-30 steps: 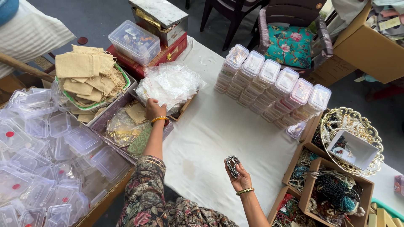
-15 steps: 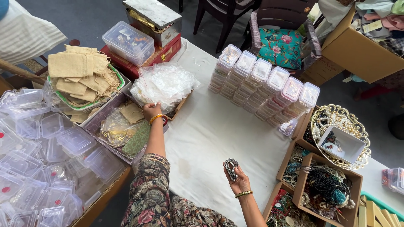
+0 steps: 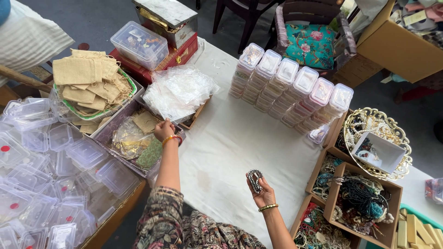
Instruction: The person packages several pieces of jewelry, including bracelets and necklaces, by placing them into small plastic bags and then into small plastic containers. The person also uses decorative paper pouches for some items. The workspace is a table with various jewelry and packaging supplies.
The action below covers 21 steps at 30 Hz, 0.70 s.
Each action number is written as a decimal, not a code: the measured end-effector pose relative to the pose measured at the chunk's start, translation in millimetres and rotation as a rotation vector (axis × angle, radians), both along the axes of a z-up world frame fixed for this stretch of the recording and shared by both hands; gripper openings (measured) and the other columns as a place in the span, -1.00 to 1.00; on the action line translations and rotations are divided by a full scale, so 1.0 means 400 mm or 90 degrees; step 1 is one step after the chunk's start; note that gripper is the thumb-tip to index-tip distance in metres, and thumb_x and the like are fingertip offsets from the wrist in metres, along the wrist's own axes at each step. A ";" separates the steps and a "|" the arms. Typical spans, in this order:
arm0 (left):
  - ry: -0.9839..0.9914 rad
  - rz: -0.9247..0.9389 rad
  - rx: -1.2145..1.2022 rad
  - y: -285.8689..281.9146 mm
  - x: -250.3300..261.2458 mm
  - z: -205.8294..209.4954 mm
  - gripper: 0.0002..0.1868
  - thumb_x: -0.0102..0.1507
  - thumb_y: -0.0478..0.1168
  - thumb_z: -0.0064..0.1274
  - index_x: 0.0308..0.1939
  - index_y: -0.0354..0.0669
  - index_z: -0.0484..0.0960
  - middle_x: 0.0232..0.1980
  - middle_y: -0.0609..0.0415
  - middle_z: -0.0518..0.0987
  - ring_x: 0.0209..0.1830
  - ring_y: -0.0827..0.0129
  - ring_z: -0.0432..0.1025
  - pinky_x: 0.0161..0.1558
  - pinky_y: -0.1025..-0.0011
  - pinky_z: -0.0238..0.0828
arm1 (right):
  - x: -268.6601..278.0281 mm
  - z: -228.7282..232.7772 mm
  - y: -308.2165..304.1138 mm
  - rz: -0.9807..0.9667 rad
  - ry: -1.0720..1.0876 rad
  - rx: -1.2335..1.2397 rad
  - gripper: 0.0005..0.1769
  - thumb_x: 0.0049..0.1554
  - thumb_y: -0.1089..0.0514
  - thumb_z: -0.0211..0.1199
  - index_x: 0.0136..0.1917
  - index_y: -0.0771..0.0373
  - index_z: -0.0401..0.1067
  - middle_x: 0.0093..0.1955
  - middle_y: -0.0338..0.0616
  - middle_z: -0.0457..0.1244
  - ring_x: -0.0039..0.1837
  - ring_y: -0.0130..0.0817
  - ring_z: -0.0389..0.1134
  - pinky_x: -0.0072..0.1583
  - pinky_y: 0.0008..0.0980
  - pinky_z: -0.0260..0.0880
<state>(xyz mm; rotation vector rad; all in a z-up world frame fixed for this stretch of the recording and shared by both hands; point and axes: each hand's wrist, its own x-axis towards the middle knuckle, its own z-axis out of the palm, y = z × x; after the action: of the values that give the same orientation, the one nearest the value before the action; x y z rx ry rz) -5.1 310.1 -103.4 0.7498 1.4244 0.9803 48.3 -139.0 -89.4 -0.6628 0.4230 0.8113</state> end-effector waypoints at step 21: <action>-0.221 -0.948 0.075 -0.543 0.167 -0.006 -0.80 0.14 -0.54 -0.01 -0.42 -0.19 0.35 -0.32 -0.07 0.68 -0.24 0.32 0.66 -0.23 0.37 0.68 | 0.066 -0.028 -0.143 -0.205 0.003 0.042 -0.55 0.22 0.32 0.10 0.37 0.40 0.20 0.34 0.19 0.27 0.41 0.12 0.30 0.39 -0.08 0.31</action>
<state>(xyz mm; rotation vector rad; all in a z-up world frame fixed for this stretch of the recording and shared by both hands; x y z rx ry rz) 61.7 93.0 -105.7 1.3130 0.2343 -0.0204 74.6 -196.1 -100.7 -0.5146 0.4897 0.5190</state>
